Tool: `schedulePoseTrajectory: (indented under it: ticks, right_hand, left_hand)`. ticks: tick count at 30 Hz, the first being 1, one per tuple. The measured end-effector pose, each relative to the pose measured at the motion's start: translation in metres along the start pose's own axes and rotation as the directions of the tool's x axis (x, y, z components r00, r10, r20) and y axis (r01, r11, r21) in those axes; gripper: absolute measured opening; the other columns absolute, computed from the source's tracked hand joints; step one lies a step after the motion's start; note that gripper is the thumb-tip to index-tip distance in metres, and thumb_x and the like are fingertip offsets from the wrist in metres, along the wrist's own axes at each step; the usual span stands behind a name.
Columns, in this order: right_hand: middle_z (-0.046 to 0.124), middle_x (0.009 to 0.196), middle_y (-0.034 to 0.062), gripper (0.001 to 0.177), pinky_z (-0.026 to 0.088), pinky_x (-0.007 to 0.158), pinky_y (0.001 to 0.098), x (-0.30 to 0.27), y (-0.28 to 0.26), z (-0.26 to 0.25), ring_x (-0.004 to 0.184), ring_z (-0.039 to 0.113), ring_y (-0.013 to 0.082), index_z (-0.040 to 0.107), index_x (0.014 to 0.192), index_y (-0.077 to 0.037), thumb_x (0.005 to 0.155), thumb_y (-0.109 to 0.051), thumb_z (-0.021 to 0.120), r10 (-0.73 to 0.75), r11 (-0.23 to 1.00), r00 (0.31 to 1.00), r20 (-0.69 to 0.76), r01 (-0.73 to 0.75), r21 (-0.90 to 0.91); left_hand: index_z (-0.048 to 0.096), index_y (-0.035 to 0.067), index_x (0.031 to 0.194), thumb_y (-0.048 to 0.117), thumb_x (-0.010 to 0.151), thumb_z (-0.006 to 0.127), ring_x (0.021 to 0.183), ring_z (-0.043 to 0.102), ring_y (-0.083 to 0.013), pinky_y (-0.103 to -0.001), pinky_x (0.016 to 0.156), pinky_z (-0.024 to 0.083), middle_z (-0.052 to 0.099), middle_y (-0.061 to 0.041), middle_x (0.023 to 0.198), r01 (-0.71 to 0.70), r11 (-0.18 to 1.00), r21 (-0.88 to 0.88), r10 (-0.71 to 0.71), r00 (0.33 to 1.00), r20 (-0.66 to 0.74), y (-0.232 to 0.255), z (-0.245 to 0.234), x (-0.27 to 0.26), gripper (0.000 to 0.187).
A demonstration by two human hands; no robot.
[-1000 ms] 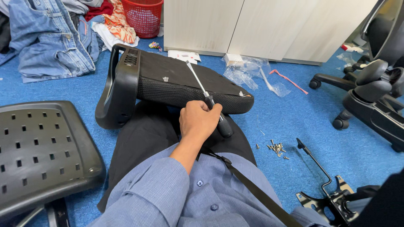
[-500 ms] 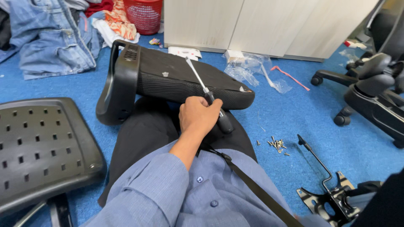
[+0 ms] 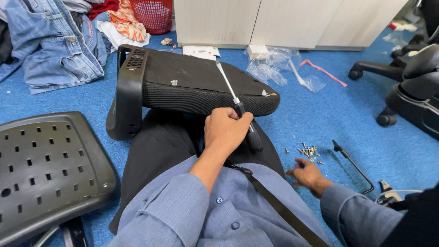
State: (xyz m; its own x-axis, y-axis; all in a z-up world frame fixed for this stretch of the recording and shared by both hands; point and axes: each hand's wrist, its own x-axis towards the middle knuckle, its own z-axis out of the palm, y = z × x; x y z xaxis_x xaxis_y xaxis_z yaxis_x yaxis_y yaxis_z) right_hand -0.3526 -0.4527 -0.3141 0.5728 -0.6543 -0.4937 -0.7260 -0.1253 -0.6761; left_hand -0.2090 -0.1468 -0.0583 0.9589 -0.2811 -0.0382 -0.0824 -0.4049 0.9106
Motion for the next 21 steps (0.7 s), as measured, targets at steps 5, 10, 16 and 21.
schedulePoseTrajectory:
  ticks: [5,10,16,21]
  right_hand:
    - [0.048,0.156,0.0128,0.084,0.064,0.082,0.0416,0.008,-0.034,0.002,0.12,0.065,0.0303,0.042,0.155,-0.012,0.08,-0.015,0.08,-0.089,0.993,0.996,-0.018,0.087,-0.08]
    - [0.03,0.166,0.0043,0.084,0.06,0.093,0.0448,0.026,-0.051,0.007,0.127,0.062,0.0322,0.037,0.157,-0.015,0.083,-0.02,0.077,-0.062,0.956,0.993,0.104,0.089,-0.28]
    - [0.049,0.152,0.0233,0.084,0.039,0.117,0.0387,0.071,-0.029,0.02,0.142,0.048,0.0349,0.037,0.155,-0.001,0.086,-0.024,0.079,-0.07,0.914,0.981,0.179,0.135,-0.383]
    - [0.069,0.132,0.0179,0.059,0.051,0.106,0.0384,0.082,-0.017,0.018,0.123,0.067,0.0302,0.066,0.133,-0.005,0.081,-0.027,0.081,-0.096,0.868,0.992,0.081,0.123,-0.48]
  left_hand:
    - [0.071,0.001,0.065,0.034,0.072,0.076,0.058,0.072,-0.0201,-0.034,0.064,0.057,0.072,-0.009,0.061,-0.024,0.998,-0.051,0.026,0.999,0.032,0.003,0.006,0.002,0.034]
    - [0.072,0.001,0.069,0.032,0.073,0.075,0.057,0.072,-0.0158,-0.031,0.061,0.056,0.073,-0.007,0.061,-0.036,0.997,-0.069,0.039,0.998,0.045,0.003,0.006,0.007,0.031]
    - [0.072,0.0,0.07,0.032,0.073,0.074,0.055,0.07,-0.0143,-0.03,0.058,0.056,0.072,-0.006,0.059,-0.019,0.998,-0.066,0.022,0.998,0.052,0.004,0.005,0.015,0.032]
    - [0.072,0.0,0.069,0.032,0.073,0.074,0.053,0.068,-0.0145,-0.03,0.058,0.055,0.07,-0.006,0.057,-0.047,0.997,-0.06,0.051,0.997,0.056,0.003,0.002,0.018,0.032]
